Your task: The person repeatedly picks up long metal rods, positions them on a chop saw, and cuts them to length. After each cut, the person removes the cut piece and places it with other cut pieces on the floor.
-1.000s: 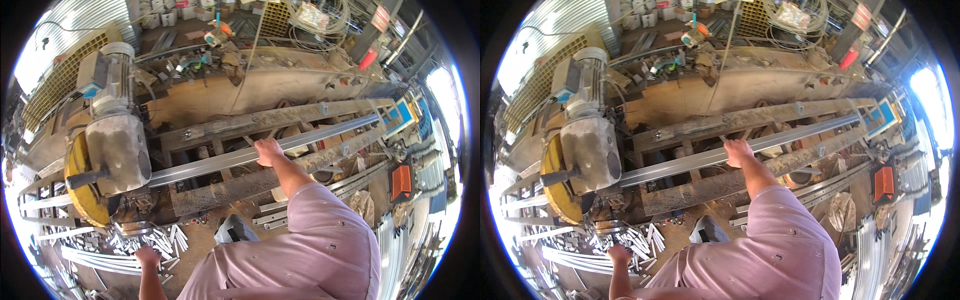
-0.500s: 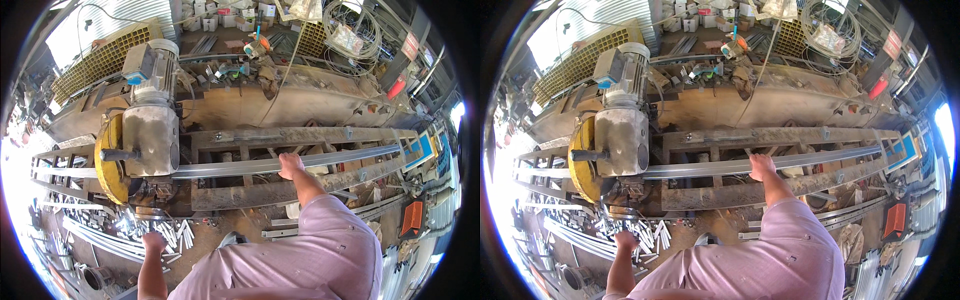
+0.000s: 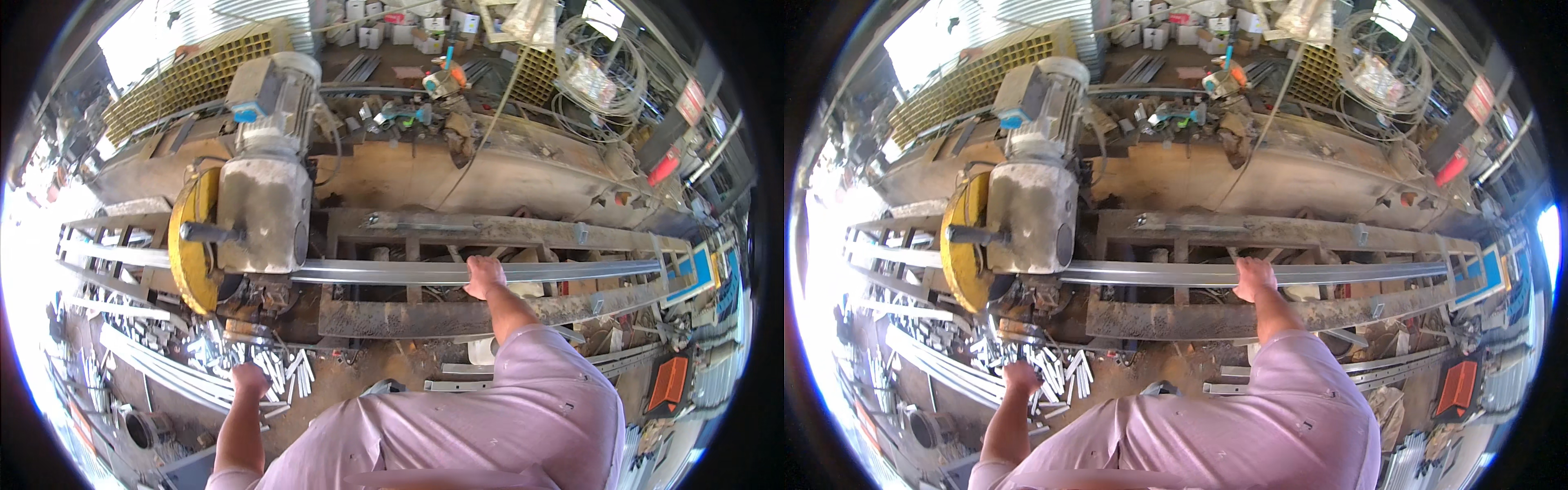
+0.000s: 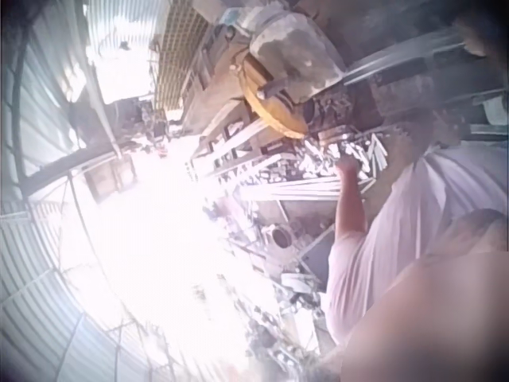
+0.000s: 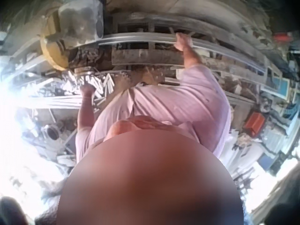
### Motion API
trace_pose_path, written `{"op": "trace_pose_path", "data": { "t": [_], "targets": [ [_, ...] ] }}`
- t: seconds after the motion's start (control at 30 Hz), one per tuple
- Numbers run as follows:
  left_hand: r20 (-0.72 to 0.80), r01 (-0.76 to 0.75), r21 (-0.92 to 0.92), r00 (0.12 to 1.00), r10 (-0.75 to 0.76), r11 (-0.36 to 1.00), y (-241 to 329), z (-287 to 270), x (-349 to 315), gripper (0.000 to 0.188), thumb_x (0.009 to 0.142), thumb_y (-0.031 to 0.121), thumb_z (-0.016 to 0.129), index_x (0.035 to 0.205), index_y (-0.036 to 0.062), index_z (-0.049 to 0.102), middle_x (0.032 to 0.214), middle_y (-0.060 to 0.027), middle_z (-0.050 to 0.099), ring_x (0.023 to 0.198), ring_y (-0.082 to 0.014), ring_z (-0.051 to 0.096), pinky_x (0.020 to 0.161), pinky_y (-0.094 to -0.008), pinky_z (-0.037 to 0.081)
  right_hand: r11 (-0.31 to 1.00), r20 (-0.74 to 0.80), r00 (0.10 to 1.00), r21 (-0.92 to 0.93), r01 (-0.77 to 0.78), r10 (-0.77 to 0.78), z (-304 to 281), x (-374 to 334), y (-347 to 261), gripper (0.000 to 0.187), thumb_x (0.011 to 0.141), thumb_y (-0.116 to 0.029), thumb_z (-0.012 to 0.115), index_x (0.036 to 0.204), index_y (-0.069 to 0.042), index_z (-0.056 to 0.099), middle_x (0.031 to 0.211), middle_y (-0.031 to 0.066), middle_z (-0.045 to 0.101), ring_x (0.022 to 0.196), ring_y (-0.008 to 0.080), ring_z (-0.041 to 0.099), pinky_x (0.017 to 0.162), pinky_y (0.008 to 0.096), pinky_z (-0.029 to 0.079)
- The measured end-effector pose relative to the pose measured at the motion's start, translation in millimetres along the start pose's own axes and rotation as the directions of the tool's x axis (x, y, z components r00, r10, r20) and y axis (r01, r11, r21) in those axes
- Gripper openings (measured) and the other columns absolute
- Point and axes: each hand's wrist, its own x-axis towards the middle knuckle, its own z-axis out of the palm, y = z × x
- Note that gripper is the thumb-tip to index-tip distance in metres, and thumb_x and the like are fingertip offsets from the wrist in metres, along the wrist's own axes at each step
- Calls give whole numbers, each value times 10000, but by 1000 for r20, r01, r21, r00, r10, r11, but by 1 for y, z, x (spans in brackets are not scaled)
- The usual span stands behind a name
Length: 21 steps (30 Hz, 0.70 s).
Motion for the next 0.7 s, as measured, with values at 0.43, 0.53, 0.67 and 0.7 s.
{"op": "trace_pose_path", "data": {
  "t": [0.43, 0.53, 0.67, 0.7],
  "targets": [
    [-76, -40, -139, 997, 30, 989, -4, 11, 4, 416, 844, 498, 763, 1021, 130, 844, 1095, -102, 816, 1026, -295, 789, 867, -441, 617, 1000, -34, 999, -12, 10, -10, 6, 0, 2, 505, 713, -273, 882, 1099, -89, 613, 1148, 158, 704, 1147, 374, 673, 1036, 490, 510],
    [-61, -33, -137, 998, 24, 990, -3, 15, 9, 399, 851, 498, 755, 1003, 141, 848, 1088, -92, 815, 1004, -287, 792, 844, -433, 619, 1000, -38, 999, -16, 1, -2, 11, 0, 5, 533, 702, -278, 891, 1110, -90, 605, 1148, 156, 699, 1145, 375, 670, 1035, 488, 509],
    [-77, -37, -135, 997, 26, 990, -3, 22, 11, 362, 852, 467, 748, 992, 150, 850, 1067, -88, 815, 990, -285, 793, 828, -434, 617, 999, -59, 998, -32, 9, -11, 16, 1, 6, 533, 708, -278, 891, 1110, -89, 596, 1137, 148, 696, 1138, 372, 672, 1036, 488, 508],
    [-76, -41, -138, 997, 31, 990, -3, 19, 9, 358, 846, 460, 752, 988, 146, 849, 1065, -91, 815, 987, -290, 792, 827, -435, 617, 999, -62, 998, -39, 10, -13, 16, 1, 7, 533, 711, -277, 890, 1112, -88, 594, 1135, 148, 696, 1136, 370, 673, 1037, 488, 508]
  ]
}}
